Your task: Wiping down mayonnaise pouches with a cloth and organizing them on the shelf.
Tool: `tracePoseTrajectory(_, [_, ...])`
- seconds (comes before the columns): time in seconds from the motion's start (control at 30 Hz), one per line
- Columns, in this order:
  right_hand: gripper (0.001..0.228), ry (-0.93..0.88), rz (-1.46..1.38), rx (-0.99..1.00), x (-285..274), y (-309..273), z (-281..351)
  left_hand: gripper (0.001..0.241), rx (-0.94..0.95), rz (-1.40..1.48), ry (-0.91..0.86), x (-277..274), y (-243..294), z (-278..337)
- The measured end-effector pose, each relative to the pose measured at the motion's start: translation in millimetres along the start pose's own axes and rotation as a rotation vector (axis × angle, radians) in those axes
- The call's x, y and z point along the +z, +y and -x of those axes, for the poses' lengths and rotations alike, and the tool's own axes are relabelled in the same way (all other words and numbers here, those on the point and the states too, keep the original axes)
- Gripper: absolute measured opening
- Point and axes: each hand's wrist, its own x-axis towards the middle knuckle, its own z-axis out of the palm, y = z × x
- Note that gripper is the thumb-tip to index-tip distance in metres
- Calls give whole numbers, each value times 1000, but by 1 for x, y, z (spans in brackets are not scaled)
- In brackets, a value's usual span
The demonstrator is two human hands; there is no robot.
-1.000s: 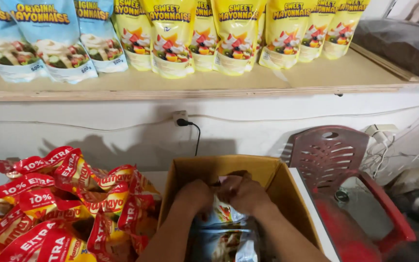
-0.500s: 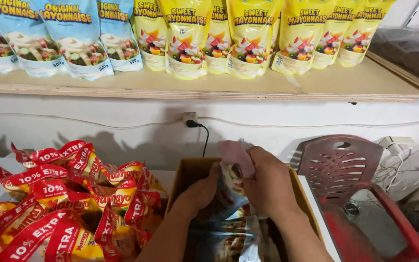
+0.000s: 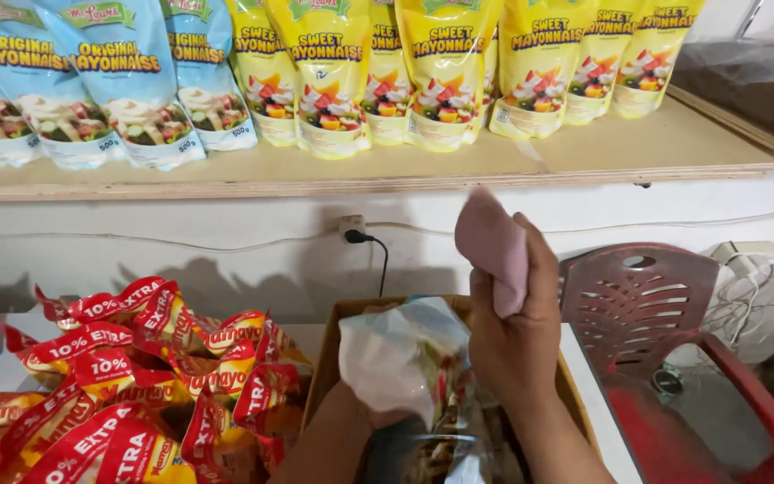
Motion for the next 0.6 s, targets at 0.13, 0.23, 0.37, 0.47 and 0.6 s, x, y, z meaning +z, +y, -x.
tracePoseTrajectory(0.13, [47,-243,153,-40,-12,-3,-3,93,41,84,-49,-2,1,-6])
tracePoseTrajectory(0.23, [40,-426,267,-193,-3,-9,3,94,86,176,-84,-7,-1,-15])
tracePoseTrajectory(0.37, [47,-355,61,61,28,-5,12,88,220,139,-131,-33,-3,-25])
tracePoseTrajectory(0.47, [52,-356,55,169,41,7,24,68,486,-90,-19,-24,-8,-19])
tracePoseTrajectory(0.6, [47,-403,209,-150,43,19,31,40,559,-74,249,-9,-11,-8])
